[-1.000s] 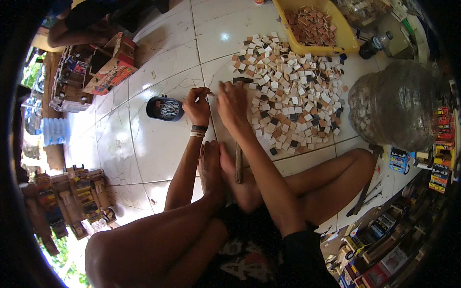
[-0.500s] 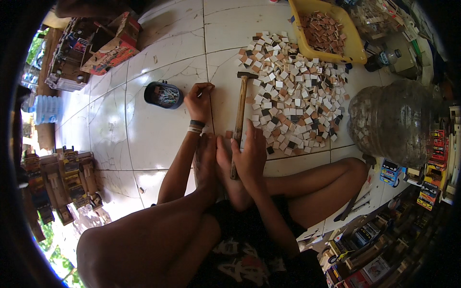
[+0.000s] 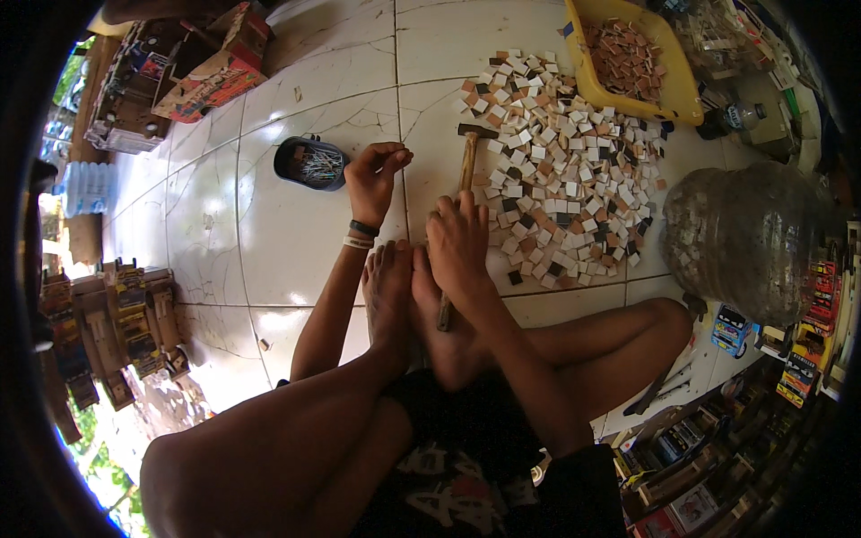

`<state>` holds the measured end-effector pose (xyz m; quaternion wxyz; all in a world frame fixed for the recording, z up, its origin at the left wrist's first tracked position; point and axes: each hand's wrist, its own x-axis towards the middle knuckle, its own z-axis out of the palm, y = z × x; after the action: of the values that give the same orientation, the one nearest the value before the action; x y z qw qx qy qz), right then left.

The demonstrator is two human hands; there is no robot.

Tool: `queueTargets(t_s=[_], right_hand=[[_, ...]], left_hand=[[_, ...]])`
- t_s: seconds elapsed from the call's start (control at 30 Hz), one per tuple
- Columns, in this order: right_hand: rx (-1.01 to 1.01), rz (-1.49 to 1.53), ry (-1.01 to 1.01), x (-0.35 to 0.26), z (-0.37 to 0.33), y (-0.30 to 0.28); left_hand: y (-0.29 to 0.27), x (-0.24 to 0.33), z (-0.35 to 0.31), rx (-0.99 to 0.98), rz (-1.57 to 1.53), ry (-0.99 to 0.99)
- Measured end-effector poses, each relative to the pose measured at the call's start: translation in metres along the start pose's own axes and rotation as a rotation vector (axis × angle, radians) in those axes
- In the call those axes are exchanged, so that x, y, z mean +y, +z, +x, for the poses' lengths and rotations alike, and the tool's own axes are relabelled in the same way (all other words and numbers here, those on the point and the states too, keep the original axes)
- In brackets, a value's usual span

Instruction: The person sits on the floor and uses a hammer to drive nails into small wooden blocks, then places the finished pieces into a large plastic bottle. The person also sorts and gathers loose blocks from the floor into a yellow tray.

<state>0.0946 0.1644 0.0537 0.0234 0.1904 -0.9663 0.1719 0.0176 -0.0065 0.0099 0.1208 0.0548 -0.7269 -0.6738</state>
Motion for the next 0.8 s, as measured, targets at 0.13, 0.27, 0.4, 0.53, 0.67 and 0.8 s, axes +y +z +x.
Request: queueTargets(t_s=[0.13,0.27,0.4,0.53,0.67,0.8], right_hand=[[0.077,0.135,0.078,0.012,0.033,0.006],[0.248,0.21,0.047,0.032,0.081,0.017],[0.277,0.222,-0.02,0.042,0.105,0.032],[0.292,0.266,-0.03,0.046,0.107,0.042],[0.294,0.271,-0.017,0.048,0.109,0.044],[0.305,0.295,-0.012,0.047,0.11,0.043]], left_hand=[[-0.001,-0.001,0.006,0.021,-0.196,-0.049],[-0.001,-0.003,0.013,0.013,-0.211,-0.06],[0.005,-0.006,0.02,0.03,-0.18,-0.09],[0.005,-0.01,0.021,0.021,-0.094,-0.013],[0.011,-0.012,0.02,0.064,-0.174,0.012],[0.017,-0.01,0.02,0.095,-0.12,0.006]])
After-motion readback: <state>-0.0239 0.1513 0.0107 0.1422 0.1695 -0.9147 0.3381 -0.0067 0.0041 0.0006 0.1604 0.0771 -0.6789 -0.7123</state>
